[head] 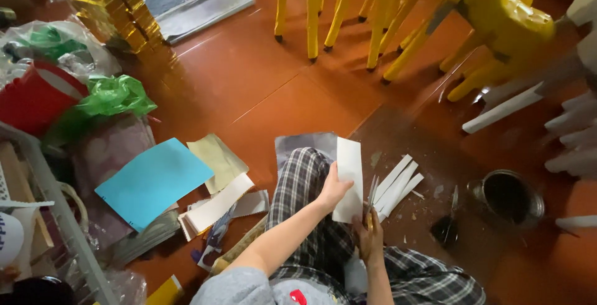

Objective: Cutting paper into strips with scissors and counting a stack of banknotes

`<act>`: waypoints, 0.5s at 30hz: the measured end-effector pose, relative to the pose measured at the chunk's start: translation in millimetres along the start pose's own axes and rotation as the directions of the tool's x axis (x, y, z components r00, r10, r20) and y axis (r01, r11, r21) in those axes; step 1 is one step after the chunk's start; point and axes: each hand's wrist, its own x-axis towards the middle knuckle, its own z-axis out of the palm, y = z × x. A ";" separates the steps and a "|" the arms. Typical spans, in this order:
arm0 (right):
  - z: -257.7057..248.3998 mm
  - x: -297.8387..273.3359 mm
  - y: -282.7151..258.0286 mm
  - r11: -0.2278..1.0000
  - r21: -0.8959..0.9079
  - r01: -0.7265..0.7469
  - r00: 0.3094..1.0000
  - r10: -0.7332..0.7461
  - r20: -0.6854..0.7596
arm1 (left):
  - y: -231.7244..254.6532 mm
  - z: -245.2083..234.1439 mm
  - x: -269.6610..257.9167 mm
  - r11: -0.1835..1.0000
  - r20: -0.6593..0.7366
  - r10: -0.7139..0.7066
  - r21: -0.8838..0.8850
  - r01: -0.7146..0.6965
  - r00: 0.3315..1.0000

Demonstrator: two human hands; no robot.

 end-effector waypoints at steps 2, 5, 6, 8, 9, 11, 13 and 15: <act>1.9 -1.7 -4.3 0.995 -0.021 -0.102 0.995 0.102 -0.017 | 17.4 -2.3 -7.1 0.999 0.031 -0.038 -0.003 0.038 0.999; -3.4 8.8 18.6 0.990 0.105 -0.092 0.995 0.095 -0.019 | 14.7 -5.8 0.9 0.999 0.012 -0.040 -0.027 0.040 0.999; -5.0 10.9 20.9 0.999 -0.023 -0.044 0.999 0.044 -0.031 | 8.8 -7.4 8.4 0.999 -0.025 -0.011 -0.039 0.010 1.000; -9.0 15.3 29.1 0.988 -0.153 0.002 0.999 -0.007 -0.033 | -12.5 -12.7 32.2 0.998 -0.065 0.015 -0.052 -0.019 0.998; -11.5 17.9 35.0 0.971 -0.223 0.086 0.996 -0.092 -0.014 | -27.8 -16.5 48.6 0.995 -0.117 0.087 -0.036 -0.092 0.989; -14.2 22.8 44.0 0.942 -0.291 0.169 0.985 -0.173 0.013 | -29.0 -26.5 57.8 0.987 -0.170 0.158 -0.015 -0.162 0.973; -15.3 26.1 50.7 0.945 -0.295 0.140 0.986 -0.159 -0.043 | -1.7 -38.8 42.3 0.999 0.007 -0.024 -0.035 0.024 1.000; -16.5 28.9 53.7 0.941 -0.301 0.155 0.983 -0.177 -0.047 | 8.5 -40.1 32.6 1.000 0.065 -0.005 -0.020 0.007 0.998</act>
